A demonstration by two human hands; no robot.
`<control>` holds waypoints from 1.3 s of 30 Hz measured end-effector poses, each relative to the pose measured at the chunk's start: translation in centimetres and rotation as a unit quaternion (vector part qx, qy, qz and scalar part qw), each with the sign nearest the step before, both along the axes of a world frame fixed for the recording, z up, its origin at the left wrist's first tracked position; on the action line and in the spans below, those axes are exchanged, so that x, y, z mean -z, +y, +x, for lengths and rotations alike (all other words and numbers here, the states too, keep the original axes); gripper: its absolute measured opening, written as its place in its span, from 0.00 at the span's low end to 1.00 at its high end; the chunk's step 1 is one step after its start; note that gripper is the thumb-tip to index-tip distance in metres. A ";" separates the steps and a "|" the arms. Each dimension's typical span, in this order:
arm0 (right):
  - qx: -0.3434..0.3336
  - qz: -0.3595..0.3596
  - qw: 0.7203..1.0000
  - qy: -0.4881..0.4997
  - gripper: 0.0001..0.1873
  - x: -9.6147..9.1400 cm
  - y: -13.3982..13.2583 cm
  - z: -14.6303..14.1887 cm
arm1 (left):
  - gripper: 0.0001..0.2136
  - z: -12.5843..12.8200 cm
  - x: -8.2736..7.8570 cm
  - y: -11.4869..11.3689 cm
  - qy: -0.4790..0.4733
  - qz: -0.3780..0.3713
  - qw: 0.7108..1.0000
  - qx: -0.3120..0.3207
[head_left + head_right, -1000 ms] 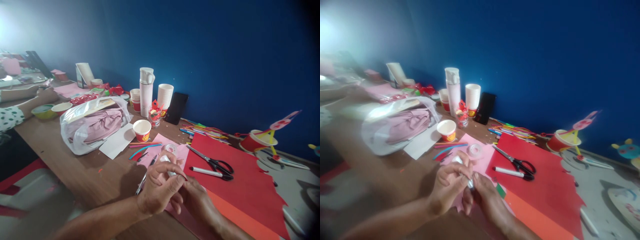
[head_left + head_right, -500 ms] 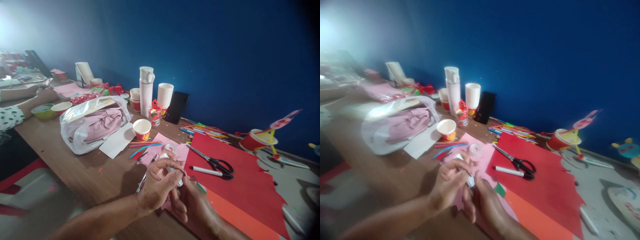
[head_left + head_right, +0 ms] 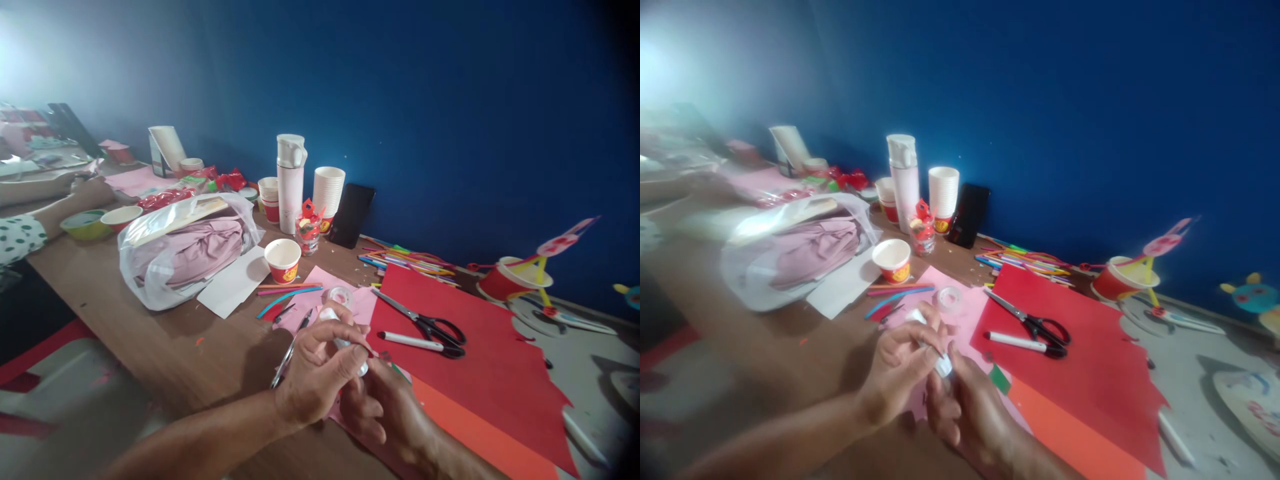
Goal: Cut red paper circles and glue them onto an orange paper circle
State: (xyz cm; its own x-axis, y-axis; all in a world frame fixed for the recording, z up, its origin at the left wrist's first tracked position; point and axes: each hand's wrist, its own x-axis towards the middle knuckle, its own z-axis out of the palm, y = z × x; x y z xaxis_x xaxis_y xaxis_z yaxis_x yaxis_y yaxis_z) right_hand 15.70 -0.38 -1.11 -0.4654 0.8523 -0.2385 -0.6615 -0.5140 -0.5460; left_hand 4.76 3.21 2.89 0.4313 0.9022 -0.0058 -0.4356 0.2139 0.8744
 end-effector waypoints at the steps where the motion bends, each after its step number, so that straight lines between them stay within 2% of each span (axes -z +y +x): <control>1: 0.002 -0.005 1.000 0.004 0.27 0.1 0.0 -0.1 | 0.15 0.0 0.1 0.0 0.003 -0.007 1.000 0.001; 3: 0.037 0.004 0.999 -0.001 0.27 0.2 0.1 -0.1 | 0.14 0.0 0.3 0.0 0.000 -0.035 0.999 0.023; 5: 0.070 0.038 0.996 -0.035 0.23 0.1 0.3 0.1 | 0.13 0.0 0.5 0.0 -0.008 -0.043 0.999 0.030; 7: 0.074 0.087 0.989 -0.091 0.16 -0.2 0.4 0.4 | 0.11 -0.1 0.7 0.1 -0.011 -0.020 1.000 0.017; 9: 0.069 0.113 0.984 -0.118 0.14 -0.4 0.4 0.6 | 0.10 -0.1 0.7 0.1 -0.012 -0.004 1.000 0.014; 12: 0.045 0.067 0.995 -0.051 0.23 -0.4 0.2 0.6 | 0.11 -0.1 0.5 0.1 -0.015 -0.002 1.000 0.024; 15: -0.017 -0.008 0.999 0.028 0.28 -0.2 -0.1 0.4 | 0.11 0.0 0.3 0.2 -0.017 0.023 1.000 0.007; 18: -0.021 -0.025 0.999 0.023 0.30 0.2 -0.1 0.1 | 0.11 0.0 0.5 0.3 -0.034 0.018 0.999 0.018; 21: 0.036 0.018 0.998 -0.045 0.32 0.3 0.0 0.0 | 0.12 0.0 0.9 0.3 -0.037 -0.005 0.999 0.034; 24: 0.069 0.100 0.983 -0.136 0.22 0.0 0.2 0.3 | 0.10 -0.1 1.0 0.4 -0.020 0.001 1.000 0.015; 26: 0.073 0.124 0.976 -0.166 0.19 -0.3 0.3 0.4 | 0.09 -0.1 0.8 0.4 -0.008 0.011 1.000 0.002; 31: 0.026 -0.001 0.997 -0.074 0.33 -0.5 -0.2 0.2 | 0.11 0.1 0.6 0.4 -0.001 -0.003 1.000 0.008; 33: 0.019 -0.013 0.996 -0.084 0.36 -0.2 -0.3 0.0 | 0.11 0.2 0.7 0.4 -0.002 -0.013 1.000 0.009; 36: 0.053 0.042 0.988 -0.136 0.34 0.1 -0.1 -0.1 | 0.12 0.2 1.0 0.4 -0.006 -0.046 0.998 0.048; 39: 0.081 0.124 0.971 -0.188 0.23 -0.1 0.3 0.3 | 0.11 0.3 1.1 0.5 0.013 -0.057 0.997 0.044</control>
